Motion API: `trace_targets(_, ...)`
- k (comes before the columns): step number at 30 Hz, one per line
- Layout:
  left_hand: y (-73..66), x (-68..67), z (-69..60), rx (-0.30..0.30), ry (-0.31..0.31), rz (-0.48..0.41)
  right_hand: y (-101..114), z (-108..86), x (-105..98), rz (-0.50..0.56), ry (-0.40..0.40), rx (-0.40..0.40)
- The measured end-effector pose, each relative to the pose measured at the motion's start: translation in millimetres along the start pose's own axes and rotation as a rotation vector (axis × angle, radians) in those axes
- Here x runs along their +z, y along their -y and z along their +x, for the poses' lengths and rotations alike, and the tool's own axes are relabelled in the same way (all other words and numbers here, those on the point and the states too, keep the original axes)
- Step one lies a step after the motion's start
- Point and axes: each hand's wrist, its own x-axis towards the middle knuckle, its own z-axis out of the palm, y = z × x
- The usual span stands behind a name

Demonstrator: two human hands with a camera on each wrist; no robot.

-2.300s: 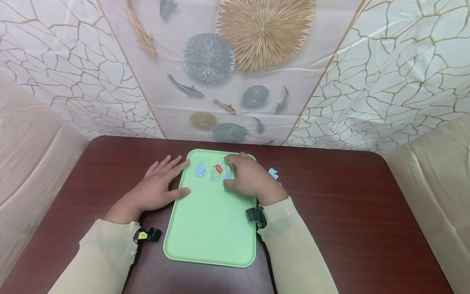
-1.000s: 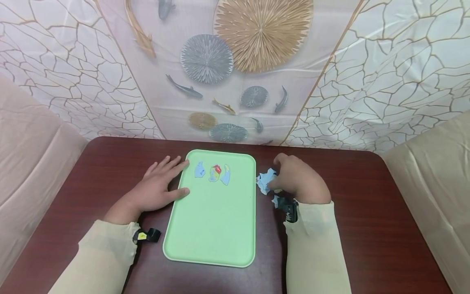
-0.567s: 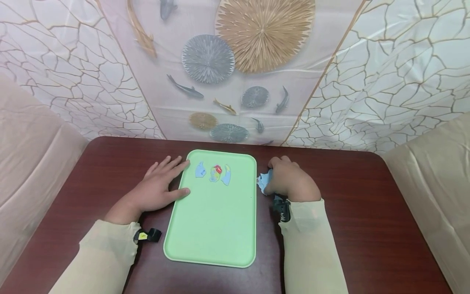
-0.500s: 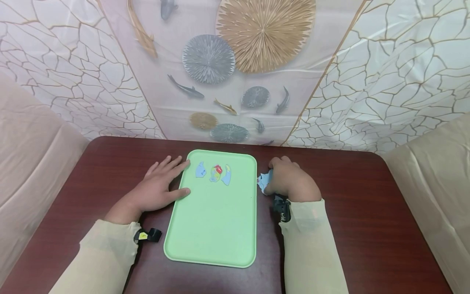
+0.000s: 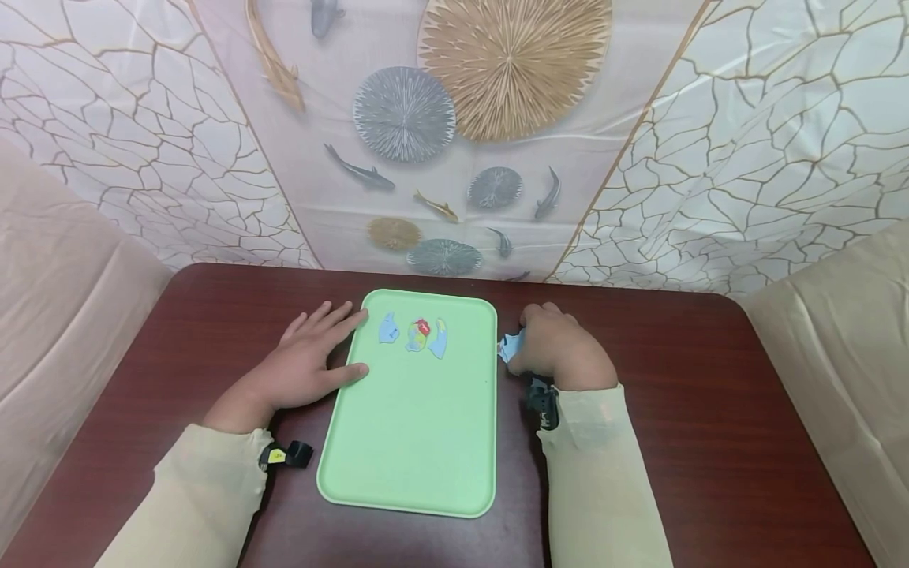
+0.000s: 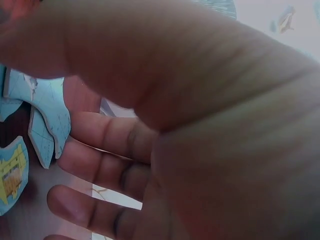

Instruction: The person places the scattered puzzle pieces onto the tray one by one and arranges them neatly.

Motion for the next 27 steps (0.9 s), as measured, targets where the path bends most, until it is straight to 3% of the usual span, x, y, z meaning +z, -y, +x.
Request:
trace_targets(13, -0.9, -0.7, -0.5, 0.0, 0.0, -0.003, 5.1, 1.1, 2.3, -0.039, -0.028, 0.006)
trace_targets(27, -0.8, -0.7, -0.6, -0.004, 0.003, 0.001, 9.2, -2.4, -3.0, 0.015, -0.027, 0.004)
